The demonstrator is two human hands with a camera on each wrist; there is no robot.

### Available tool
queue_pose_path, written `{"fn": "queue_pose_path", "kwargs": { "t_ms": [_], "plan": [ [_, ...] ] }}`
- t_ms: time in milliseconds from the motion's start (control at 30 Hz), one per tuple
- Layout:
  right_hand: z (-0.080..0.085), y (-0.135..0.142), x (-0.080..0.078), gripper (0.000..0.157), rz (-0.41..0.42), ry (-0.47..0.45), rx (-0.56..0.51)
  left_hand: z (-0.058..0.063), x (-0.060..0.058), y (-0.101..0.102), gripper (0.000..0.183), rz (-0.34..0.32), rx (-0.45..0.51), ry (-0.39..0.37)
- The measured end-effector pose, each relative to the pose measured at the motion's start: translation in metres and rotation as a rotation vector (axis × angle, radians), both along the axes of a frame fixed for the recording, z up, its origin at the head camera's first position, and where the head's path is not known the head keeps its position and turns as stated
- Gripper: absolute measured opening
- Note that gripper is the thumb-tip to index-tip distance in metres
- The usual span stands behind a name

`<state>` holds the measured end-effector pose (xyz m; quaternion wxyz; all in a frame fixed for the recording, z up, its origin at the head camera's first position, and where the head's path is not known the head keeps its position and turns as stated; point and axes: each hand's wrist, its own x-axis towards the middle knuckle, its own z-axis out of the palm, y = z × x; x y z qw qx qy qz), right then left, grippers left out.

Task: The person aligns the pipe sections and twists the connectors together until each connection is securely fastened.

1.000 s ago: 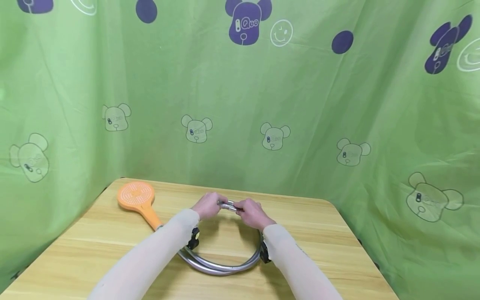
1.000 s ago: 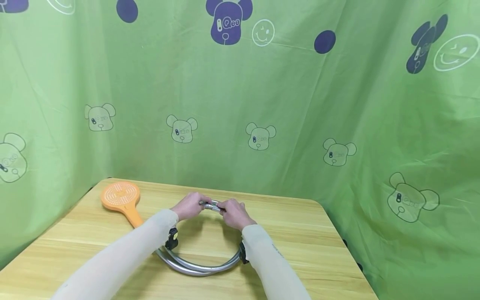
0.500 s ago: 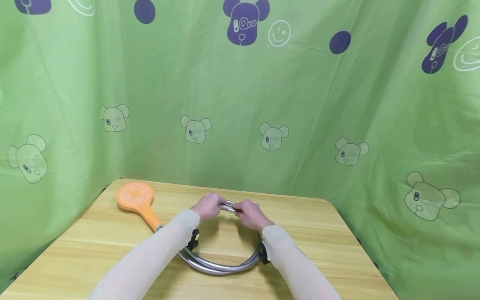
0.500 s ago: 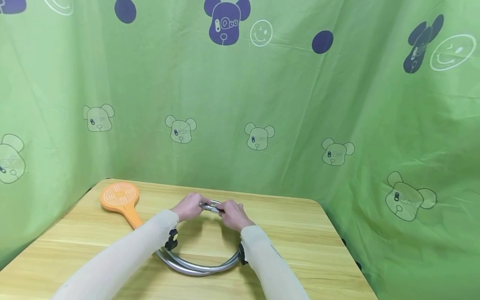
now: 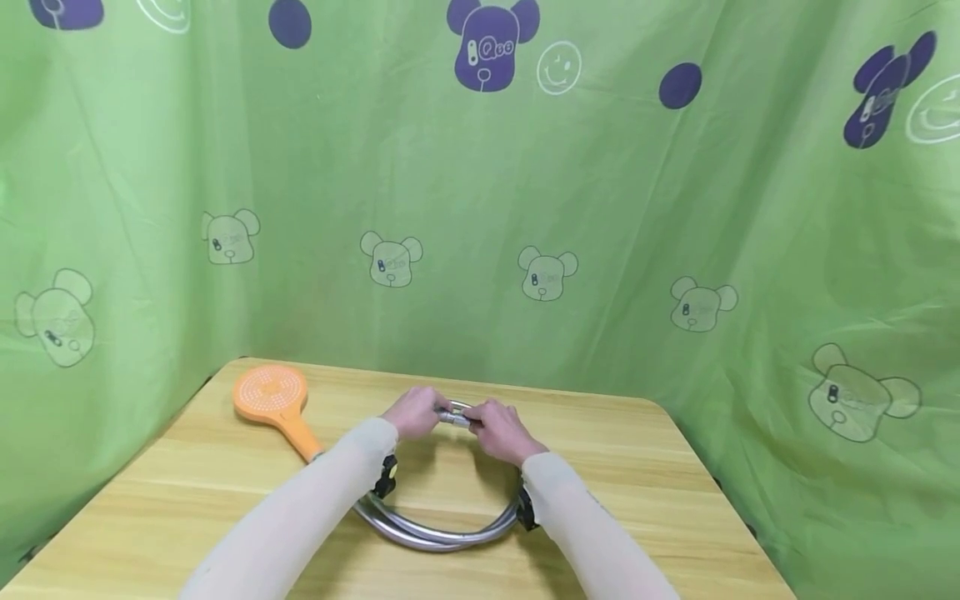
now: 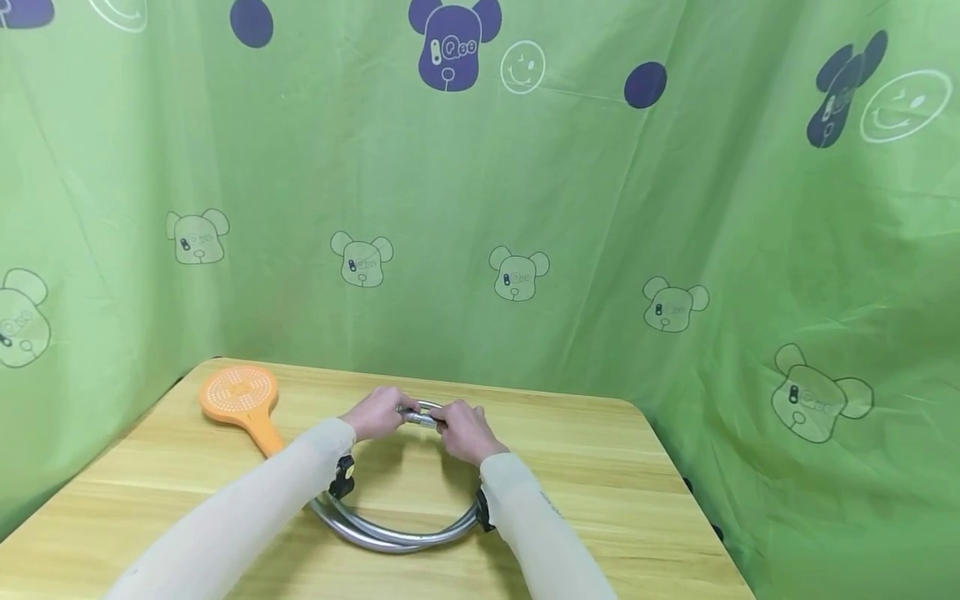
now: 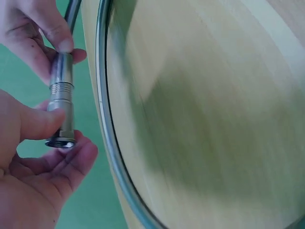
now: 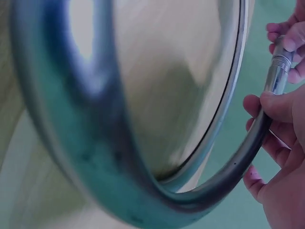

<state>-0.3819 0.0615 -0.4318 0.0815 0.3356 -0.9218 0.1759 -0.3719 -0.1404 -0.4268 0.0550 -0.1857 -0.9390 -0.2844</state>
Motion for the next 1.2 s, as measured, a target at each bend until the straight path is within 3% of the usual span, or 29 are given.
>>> {"fn": "queue_pose_path", "kwargs": {
  "t_ms": [100, 333, 400, 600, 833, 1000, 1200],
  "plan": [
    [0.002, 0.000, -0.002, 0.022, 0.008, -0.031, -0.009, -0.002, -0.001, -0.003, 0.032, -0.021, 0.036, 0.016],
    [0.000, 0.005, -0.010, 0.031, 0.038, -0.263, -0.124, -0.002, -0.001, -0.006, 0.034, -0.039, 0.119, -0.016],
    [-0.001, 0.007, -0.011, 0.032, 0.053, -0.294, -0.153, -0.003, -0.002, -0.006, 0.033, -0.033, 0.130, -0.025],
    [-0.005, 0.010, -0.011, 0.031, 0.036, -0.315, -0.225, -0.006, -0.001, -0.004, 0.033, -0.029, 0.135, -0.019],
    [-0.006, 0.012, -0.013, 0.018, -0.032, -0.357, -0.328, -0.004, -0.001, -0.002, 0.031, -0.015, 0.163, -0.051],
    [-0.007, 0.012, -0.013, 0.015, -0.038, -0.385, -0.337, -0.003, 0.000, -0.001, 0.032, -0.008, 0.184, -0.073],
    [-0.007, 0.013, -0.013, 0.014, 0.017, -0.389, -0.279, -0.005, 0.000, 0.000, 0.030, 0.001, 0.183, -0.053]
  ]
}}
